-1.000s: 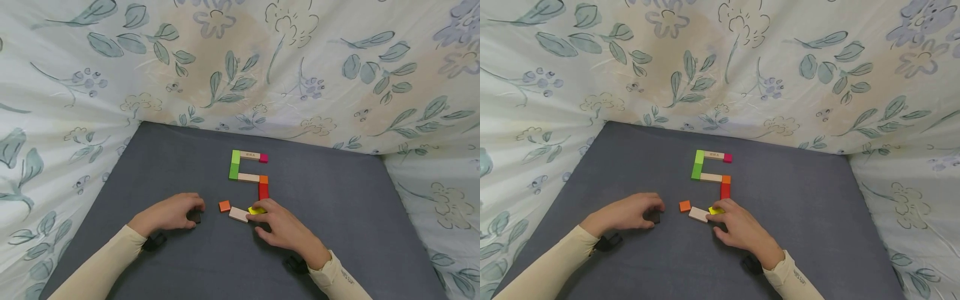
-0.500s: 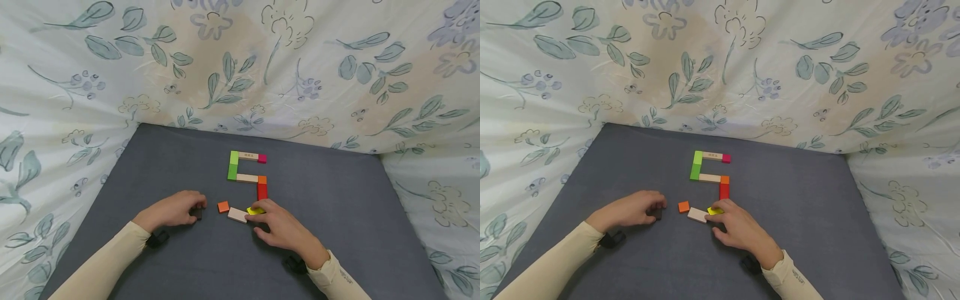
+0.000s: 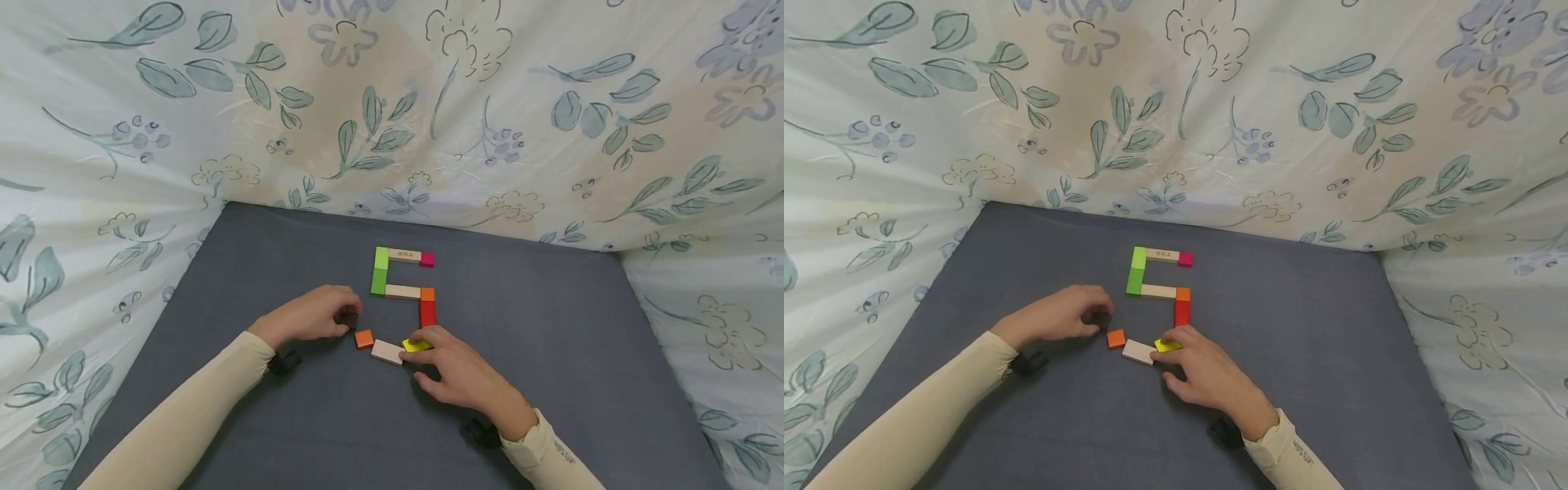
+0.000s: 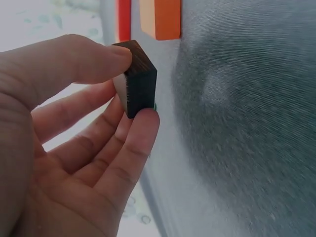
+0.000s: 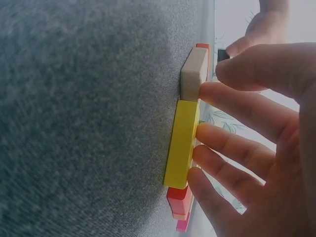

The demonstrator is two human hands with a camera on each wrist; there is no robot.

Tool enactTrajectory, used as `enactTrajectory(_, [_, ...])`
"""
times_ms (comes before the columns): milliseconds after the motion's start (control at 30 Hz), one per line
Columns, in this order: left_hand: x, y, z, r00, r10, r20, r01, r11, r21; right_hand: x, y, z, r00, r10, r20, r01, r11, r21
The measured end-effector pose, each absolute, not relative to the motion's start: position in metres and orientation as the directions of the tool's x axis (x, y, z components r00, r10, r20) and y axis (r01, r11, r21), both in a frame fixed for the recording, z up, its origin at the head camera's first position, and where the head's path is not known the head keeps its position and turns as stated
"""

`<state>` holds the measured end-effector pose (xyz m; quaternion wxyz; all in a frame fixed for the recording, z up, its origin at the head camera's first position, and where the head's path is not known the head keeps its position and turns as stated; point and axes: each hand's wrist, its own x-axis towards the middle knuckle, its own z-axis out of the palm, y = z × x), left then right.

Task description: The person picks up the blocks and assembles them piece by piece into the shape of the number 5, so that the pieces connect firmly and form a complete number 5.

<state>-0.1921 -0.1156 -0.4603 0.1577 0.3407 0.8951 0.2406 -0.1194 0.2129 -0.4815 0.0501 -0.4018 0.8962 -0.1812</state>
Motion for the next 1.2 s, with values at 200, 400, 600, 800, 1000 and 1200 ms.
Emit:
enactTrajectory(200, [-0.204, -0.100, -0.465, -0.705, 0.688, -0.172, 0.529, 0.672, 0.518, -0.119, 0.214, -0.482, -0.669, -0.741, 0.058, -0.705, 0.607, -0.367])
enactTrajectory(400, [-0.209, -0.094, -0.471, -0.700, 0.692, -0.173, 0.528, 0.666, 0.526, -0.119, 0.214, -0.485, -0.672, -0.738, 0.062, -0.703, 0.609, -0.367])
enactTrajectory(600, [-0.210, -0.091, -0.476, -0.692, 0.697, -0.187, 0.523, 0.663, 0.536, -0.119, 0.214, -0.486, -0.676, -0.735, 0.059, -0.698, 0.612, -0.373])
enactTrajectory(800, [-0.210, -0.090, -0.478, -0.689, 0.701, -0.184, 0.529, 0.660, 0.533, -0.119, 0.214, -0.485, -0.677, -0.734, 0.057, -0.695, 0.612, -0.376])
enactTrajectory(1000, [-0.210, -0.088, -0.477, -0.683, 0.707, -0.182, 0.533, 0.653, 0.538, -0.120, 0.214, -0.486, -0.679, -0.732, 0.051, -0.694, 0.617, -0.371])
enactTrajectory(1200, [-0.209, -0.088, -0.476, -0.679, 0.712, -0.176, 0.532, 0.644, 0.550, -0.119, 0.213, -0.485, -0.682, -0.730, 0.051, -0.693, 0.623, -0.363])
